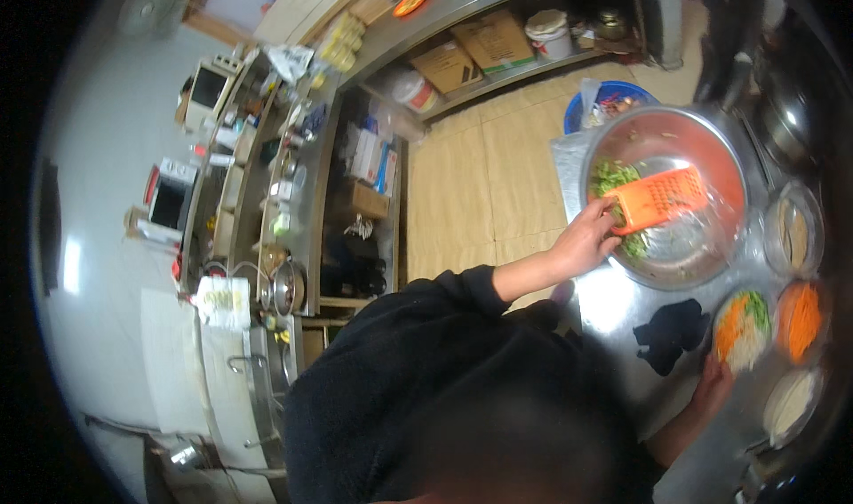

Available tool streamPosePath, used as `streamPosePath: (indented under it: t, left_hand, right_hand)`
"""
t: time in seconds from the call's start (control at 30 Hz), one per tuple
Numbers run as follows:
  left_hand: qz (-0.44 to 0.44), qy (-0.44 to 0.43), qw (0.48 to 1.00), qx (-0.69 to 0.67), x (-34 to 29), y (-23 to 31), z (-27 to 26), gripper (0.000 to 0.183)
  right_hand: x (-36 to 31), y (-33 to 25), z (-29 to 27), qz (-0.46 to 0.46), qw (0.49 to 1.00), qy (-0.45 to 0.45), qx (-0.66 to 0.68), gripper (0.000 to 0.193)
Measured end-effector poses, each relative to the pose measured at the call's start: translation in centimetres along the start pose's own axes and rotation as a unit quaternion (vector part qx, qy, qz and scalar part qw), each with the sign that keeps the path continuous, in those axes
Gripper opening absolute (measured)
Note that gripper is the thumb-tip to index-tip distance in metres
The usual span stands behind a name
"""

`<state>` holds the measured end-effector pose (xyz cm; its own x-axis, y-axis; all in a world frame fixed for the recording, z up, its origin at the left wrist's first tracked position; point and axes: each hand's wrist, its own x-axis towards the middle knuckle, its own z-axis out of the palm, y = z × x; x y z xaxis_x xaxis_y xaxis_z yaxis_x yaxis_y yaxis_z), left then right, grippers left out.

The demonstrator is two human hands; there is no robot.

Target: The person assembles a bento-style meal by placing noodles, shredded vegetables, and meatballs into a container, then adds condiments and a receipt before tying the bag. The person uses a microwave to heat noodles, grates vegetables, and uses chopsticks to place meatballs.

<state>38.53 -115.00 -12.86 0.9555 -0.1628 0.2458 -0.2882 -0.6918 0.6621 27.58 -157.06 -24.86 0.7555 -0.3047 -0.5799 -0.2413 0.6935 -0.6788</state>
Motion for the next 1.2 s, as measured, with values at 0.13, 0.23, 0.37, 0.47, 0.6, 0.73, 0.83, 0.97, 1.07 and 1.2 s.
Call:
streamPosePath:
  t: [0.13, 0.23, 0.37, 0.47, 0.6, 0.73, 0.83, 0.97, 1.07, 1.2]
  left_hand:
    - [-0.060, 0.048, 0.996, -0.041, -3.8, -2.5, -6.0, 0.027]
    - [-0.110, 0.125, 0.984, -0.060, -7.0, -5.7, -9.7, 0.030]
    - [-0.165, 0.178, 0.970, -0.033, -10.8, -12.0, -14.9, 0.035]
    - [-0.187, 0.194, 0.963, -0.022, -13.6, -18.3, -19.8, 0.038]
    - [-0.264, 0.201, 0.943, 0.040, -18.2, -27.1, -26.8, 0.046]
    - [-0.411, 0.176, 0.893, 0.050, -22.9, -34.7, -33.5, 0.060]
    - [-0.445, 0.226, 0.865, 0.057, -26.4, -39.2, -37.6, 0.062]
    - [-0.488, 0.280, 0.820, 0.106, -30.1, -45.0, -42.4, 0.062]
    - [-0.542, 0.343, 0.752, 0.155, -32.7, -49.1, -45.9, 0.061]
    - [-0.582, 0.419, 0.658, 0.228, -36.3, -53.7, -50.0, 0.056]
  right_hand:
    - [-3.4, -2.9, -0.1, -0.059, 0.996, 0.049, -0.045, 0.043]
    - [-5.3, -5.7, 2.2, -0.127, 0.983, 0.041, -0.123, 0.045]
    - [-4.4, -7.0, 10.1, -0.134, 0.979, 0.010, -0.150, 0.050]
    - [-5.1, -4.5, 19.4, -0.165, 0.969, -0.020, -0.182, 0.047]
    - [-7.4, 3.9, 34.9, -0.041, 0.959, -0.256, -0.119, 0.035]
    - [-9.0, 16.5, 50.5, -0.056, 0.932, -0.300, -0.198, 0.030]
    - [-11.1, 25.8, 60.1, 0.045, 0.922, -0.316, -0.218, 0.044]
    - [-13.9, 37.1, 70.5, 0.117, 0.883, -0.364, -0.273, 0.052]
    - [-14.3, 44.8, 78.0, 0.196, 0.816, -0.431, -0.330, 0.051]
    - [-14.0, 56.3, 88.0, 0.259, 0.735, -0.492, -0.387, 0.050]
